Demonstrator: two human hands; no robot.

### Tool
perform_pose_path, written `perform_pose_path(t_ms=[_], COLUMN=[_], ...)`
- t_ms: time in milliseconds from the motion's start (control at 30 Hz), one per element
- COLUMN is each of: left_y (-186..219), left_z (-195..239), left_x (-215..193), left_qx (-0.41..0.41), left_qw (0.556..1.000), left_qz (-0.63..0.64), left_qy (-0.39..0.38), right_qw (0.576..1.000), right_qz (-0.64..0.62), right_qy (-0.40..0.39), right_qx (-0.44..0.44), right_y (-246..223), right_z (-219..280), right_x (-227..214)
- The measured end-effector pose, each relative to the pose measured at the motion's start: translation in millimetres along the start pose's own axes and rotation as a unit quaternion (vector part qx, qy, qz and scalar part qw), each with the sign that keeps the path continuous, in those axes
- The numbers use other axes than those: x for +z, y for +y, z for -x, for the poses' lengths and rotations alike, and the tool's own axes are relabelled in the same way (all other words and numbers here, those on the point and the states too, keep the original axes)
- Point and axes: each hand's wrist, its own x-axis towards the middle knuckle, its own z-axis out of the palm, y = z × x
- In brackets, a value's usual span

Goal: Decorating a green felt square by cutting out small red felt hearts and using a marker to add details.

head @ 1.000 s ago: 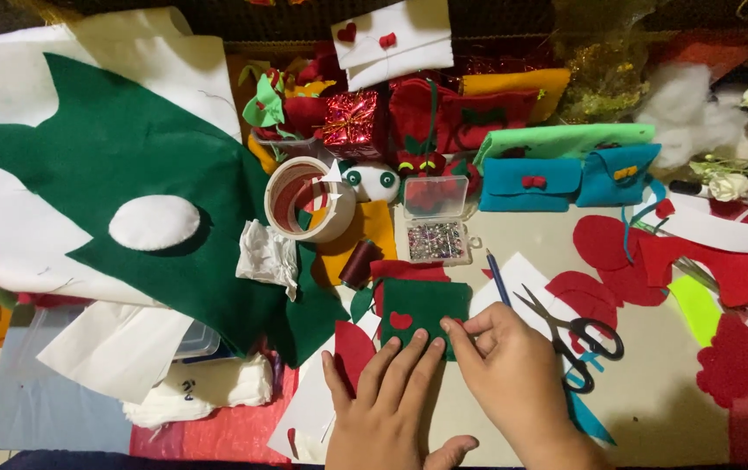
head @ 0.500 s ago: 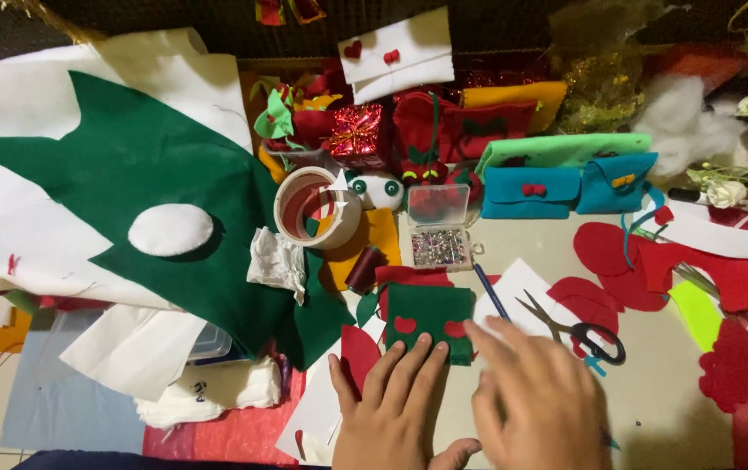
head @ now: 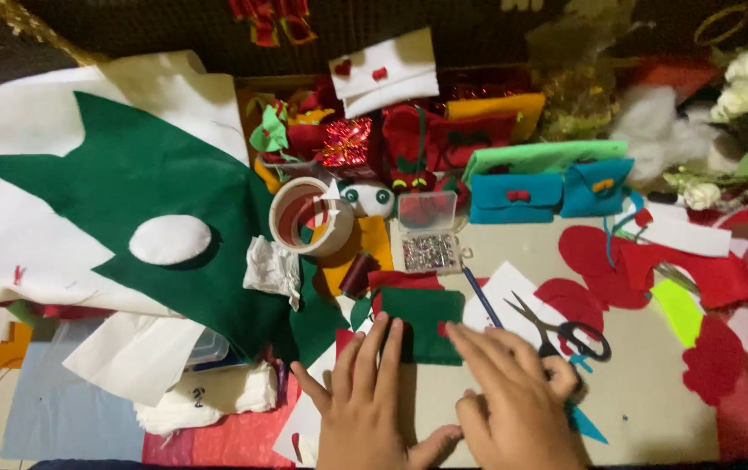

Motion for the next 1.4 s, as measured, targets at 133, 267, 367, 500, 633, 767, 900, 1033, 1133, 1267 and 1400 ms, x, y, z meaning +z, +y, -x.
perform_pose_path(t_ms=[133,267,367,500,633,767,900,1033,1133,1267,1400], left_y=[-1,-2,-6,-11,-15,-5,-6,-11,-13,-18,-26], left_z=[-1,-1,-1,-6,-7,-3,-1,1,2,-13,-26], left_x=[1,3,5,2,-4,-12,-5,11,11,-10,-24], left_qx=[0.014,0.022,0.031,0.03,0.021,0.008,0.022,0.05,0.045,-0.018,-0.126], left_qw=[0.999,0.999,0.999,0.998,0.991,0.998,0.999,0.999,0.999,0.992,0.986], left_qz=[-0.027,-0.042,-0.032,0.058,0.112,0.056,0.03,-0.013,0.004,0.116,0.073], left_qy=[-0.013,-0.005,-0.011,-0.014,-0.072,0.007,0.012,-0.003,-0.021,-0.039,0.079], right_qw=[0.989,0.97,0.946,0.927,0.988,0.975,0.985,0.978,0.973,0.98,0.972], right_qz=[0.059,0.149,0.21,0.267,0.065,0.021,0.047,0.067,0.086,-0.126,-0.098], right_qy=[0.117,0.161,0.201,0.22,0.109,0.212,0.158,0.164,0.168,0.135,0.214], right_qx=[-0.063,-0.105,-0.142,-0.144,-0.087,-0.066,-0.039,-0.107,-0.131,-0.075,-0.003], right_y=[-2,4,3,-5,2,7,1,-4,-3,9,17], right_z=[4,-1,-2,-4,-12,-6,-4,-6,-5,-16,-11], right_x=[-3,22,27,24,5,-10,-6,14,18,-6,-44])
